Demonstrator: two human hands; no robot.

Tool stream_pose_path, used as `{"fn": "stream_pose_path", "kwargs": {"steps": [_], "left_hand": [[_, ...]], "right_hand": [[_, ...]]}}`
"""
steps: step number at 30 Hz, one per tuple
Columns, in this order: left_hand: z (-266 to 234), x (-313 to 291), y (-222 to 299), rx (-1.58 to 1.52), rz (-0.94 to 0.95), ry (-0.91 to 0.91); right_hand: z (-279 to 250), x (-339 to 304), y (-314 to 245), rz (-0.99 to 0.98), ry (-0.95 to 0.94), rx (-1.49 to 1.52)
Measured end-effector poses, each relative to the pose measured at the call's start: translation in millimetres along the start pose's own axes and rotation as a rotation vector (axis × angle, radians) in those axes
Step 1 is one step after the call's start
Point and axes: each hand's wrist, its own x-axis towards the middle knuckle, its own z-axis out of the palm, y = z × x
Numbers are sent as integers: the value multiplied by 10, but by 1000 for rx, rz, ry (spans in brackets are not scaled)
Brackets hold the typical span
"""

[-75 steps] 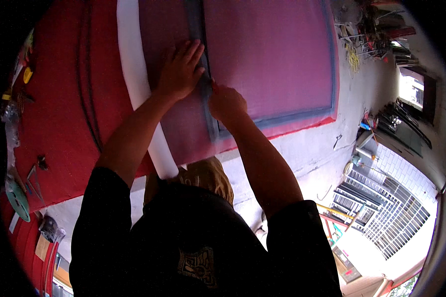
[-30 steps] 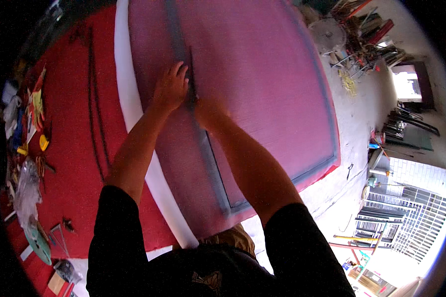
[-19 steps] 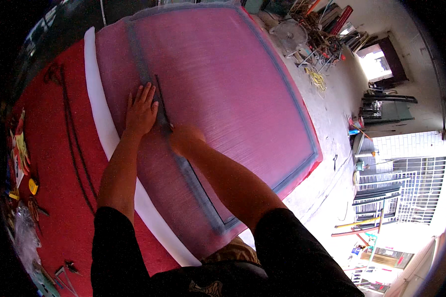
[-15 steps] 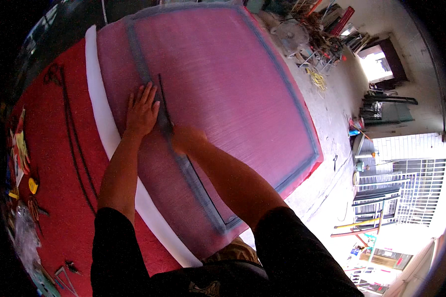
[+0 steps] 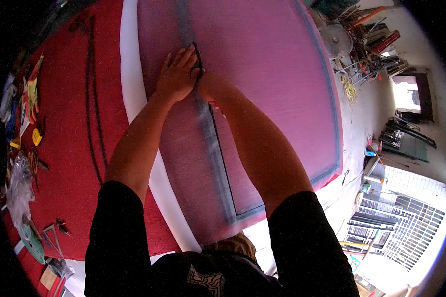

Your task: The person uses a utility knife to trim excess mesh from a metal frame on a table and aligns a length of black rubber spline along the edge.

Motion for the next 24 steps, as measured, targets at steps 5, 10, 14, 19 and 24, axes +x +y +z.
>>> {"fn": "stream_pose_path", "kwargs": {"steps": [5,10,14,19,24], "left_hand": [[69,-63,-158,53,-5,-12],[5,-17,-131,32,-1,10],[-96,-86,-184,84,-19,-70],[-40,-149,-257,109,-1,-99],[-117,-148,-201,113,-50,-153]], "right_hand": [[305,-313,51,-112,15,-206],[462,-69,355,-378,36,-736],[-85,74,-619,141,136,-309],[-60,364,-181,-90,100,-89],[973,-614,535,-213,38,-381]]}}
